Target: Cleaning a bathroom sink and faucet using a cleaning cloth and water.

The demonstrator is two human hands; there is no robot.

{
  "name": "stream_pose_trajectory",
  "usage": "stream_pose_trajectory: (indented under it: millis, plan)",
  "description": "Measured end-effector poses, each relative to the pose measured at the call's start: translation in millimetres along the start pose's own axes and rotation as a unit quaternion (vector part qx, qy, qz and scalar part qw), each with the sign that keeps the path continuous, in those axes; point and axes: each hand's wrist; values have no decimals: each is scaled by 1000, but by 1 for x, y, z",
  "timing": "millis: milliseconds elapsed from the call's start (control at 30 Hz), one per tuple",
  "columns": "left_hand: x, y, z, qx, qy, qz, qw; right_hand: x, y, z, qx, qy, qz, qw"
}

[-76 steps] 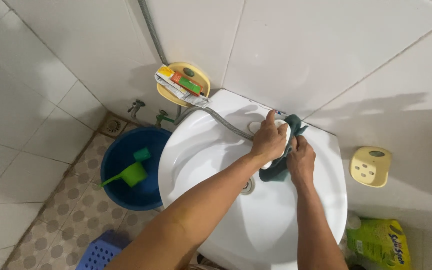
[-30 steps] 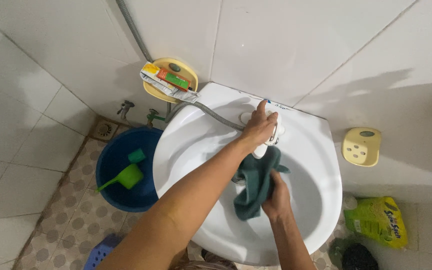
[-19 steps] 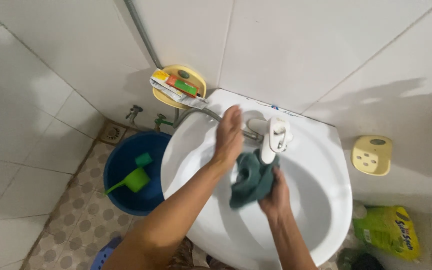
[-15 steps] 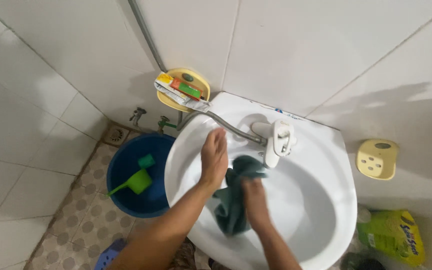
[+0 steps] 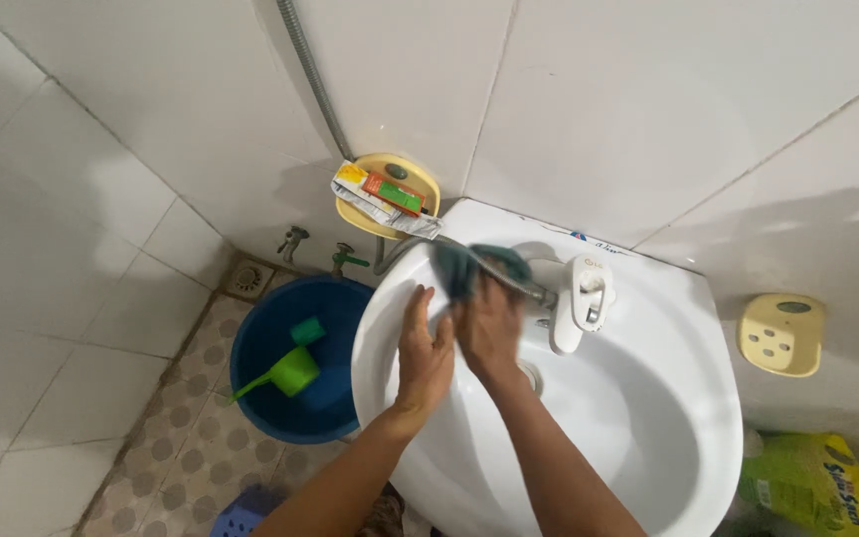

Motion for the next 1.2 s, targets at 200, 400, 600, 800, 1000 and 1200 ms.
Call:
stream_pose_trajectory:
  millis: [200, 400, 600, 800, 1000, 1200]
  plan:
    - [-1, 14, 10, -49, -55, 44, 996, 20, 46, -19, 24, 54, 35, 998]
    - [-2, 33, 2, -105, -28, 1, 994, 34, 98, -2, 21, -220, 253, 942]
    - [0, 36, 7, -110, -99, 14, 989, 38, 152, 166, -94, -308, 103, 941]
    - [8, 36, 12, -98, -86, 55, 990, -12, 158, 16, -309, -377, 23, 873]
    - [25, 44, 34, -73, -73, 95, 990, 118, 156, -81, -323, 110, -110, 934]
    - [61, 38, 59, -79, -21, 140, 987, 143, 126, -89, -420, 280, -38, 862]
Point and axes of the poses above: each hand's wrist, its own y-axis away from the middle knuckle, its own z-axis out of the palm, x = y × z, and after that the axes turned 2 degrees about -y, right-handed
